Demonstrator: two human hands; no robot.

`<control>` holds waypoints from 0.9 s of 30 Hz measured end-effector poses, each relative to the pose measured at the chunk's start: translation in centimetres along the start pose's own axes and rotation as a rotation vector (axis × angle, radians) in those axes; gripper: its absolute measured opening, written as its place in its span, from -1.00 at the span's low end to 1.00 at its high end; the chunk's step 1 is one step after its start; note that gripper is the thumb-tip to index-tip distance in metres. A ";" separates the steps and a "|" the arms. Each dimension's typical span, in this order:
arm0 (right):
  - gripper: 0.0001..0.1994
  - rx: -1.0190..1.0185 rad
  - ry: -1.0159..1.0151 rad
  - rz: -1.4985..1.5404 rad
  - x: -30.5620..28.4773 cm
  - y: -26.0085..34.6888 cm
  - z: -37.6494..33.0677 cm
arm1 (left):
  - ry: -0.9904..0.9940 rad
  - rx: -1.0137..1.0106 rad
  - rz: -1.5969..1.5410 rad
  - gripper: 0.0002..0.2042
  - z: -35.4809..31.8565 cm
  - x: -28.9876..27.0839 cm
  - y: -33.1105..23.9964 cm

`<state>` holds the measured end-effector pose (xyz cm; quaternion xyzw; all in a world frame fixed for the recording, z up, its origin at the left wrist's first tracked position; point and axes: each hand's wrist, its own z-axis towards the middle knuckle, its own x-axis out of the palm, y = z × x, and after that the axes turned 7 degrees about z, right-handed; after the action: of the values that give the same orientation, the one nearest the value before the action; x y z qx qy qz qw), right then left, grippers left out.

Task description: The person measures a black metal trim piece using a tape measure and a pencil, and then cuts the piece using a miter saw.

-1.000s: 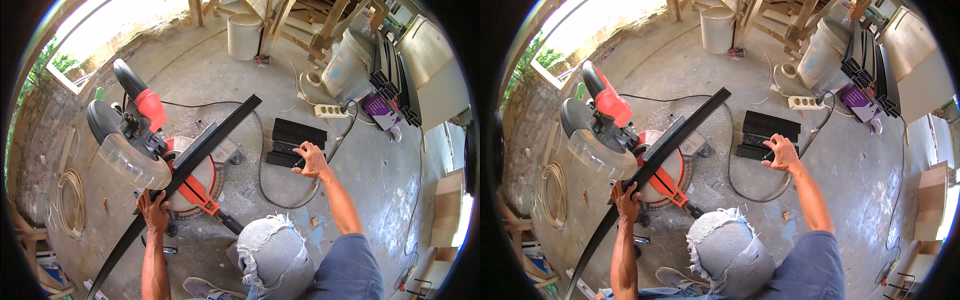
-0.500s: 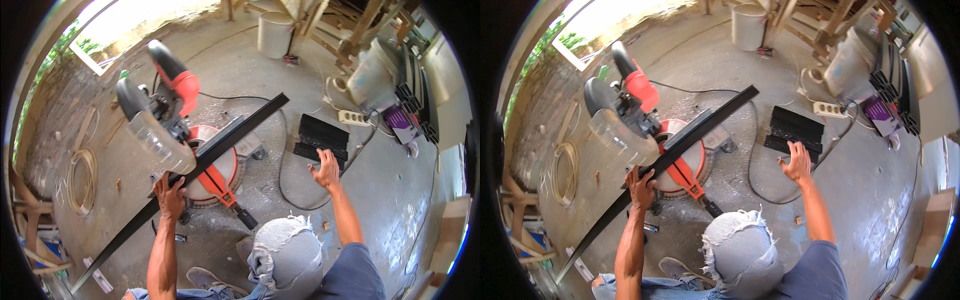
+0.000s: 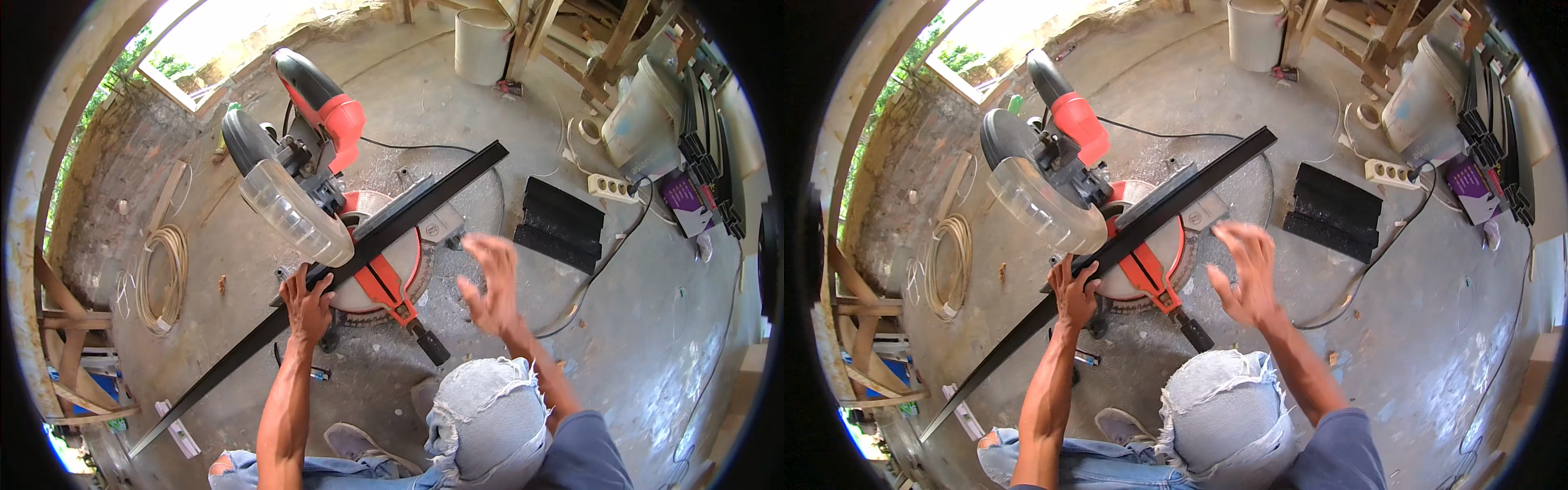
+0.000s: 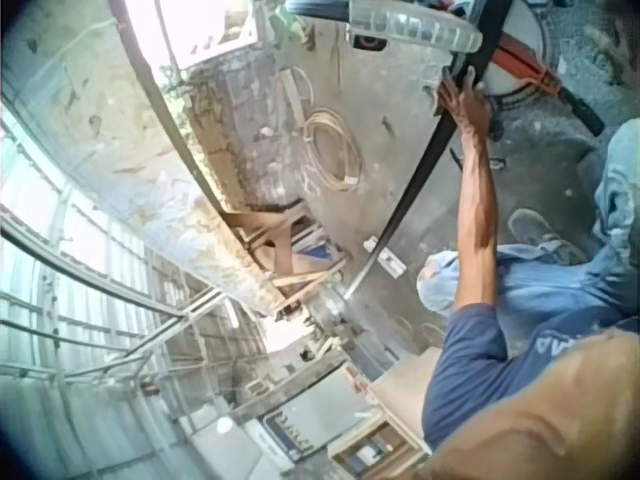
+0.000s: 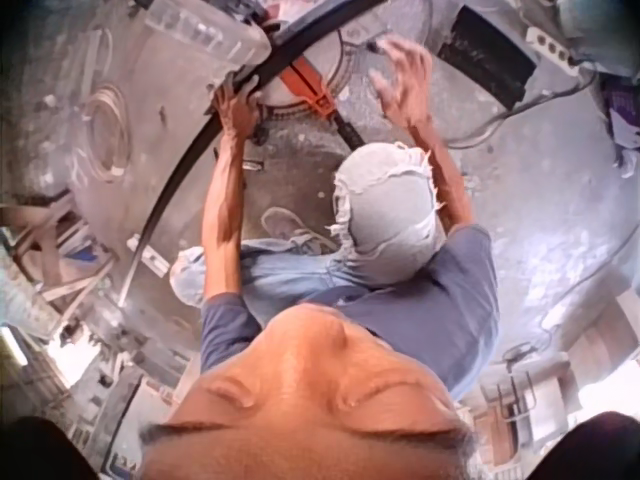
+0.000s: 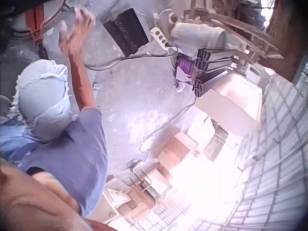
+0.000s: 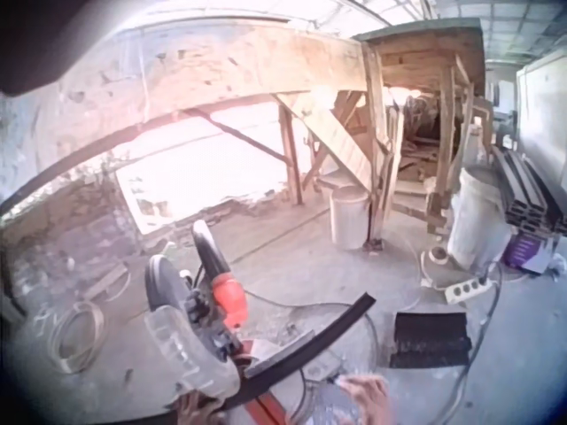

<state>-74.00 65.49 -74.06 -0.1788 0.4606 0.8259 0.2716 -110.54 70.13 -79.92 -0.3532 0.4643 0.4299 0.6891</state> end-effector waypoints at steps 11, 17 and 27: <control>-0.50 0.082 0.459 0.136 2.9 12.1 31.8 | 0.005 0.020 0.022 -0.64 0.1 0.1 -0.2; -0.44 0.094 0.187 0.347 2.5 10.4 22.2 | 0.026 0.038 0.122 -0.66 -1.7 1.5 2.7; -0.38 0.044 0.055 0.683 1.2 6.8 10.2 | 0.055 -0.077 -0.423 -0.58 -3.9 5.1 5.5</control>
<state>-79.52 71.66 -64.98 -0.0306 0.5187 0.8539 -0.0294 -115.91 70.09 -86.43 -0.4803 0.3817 0.2833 0.7371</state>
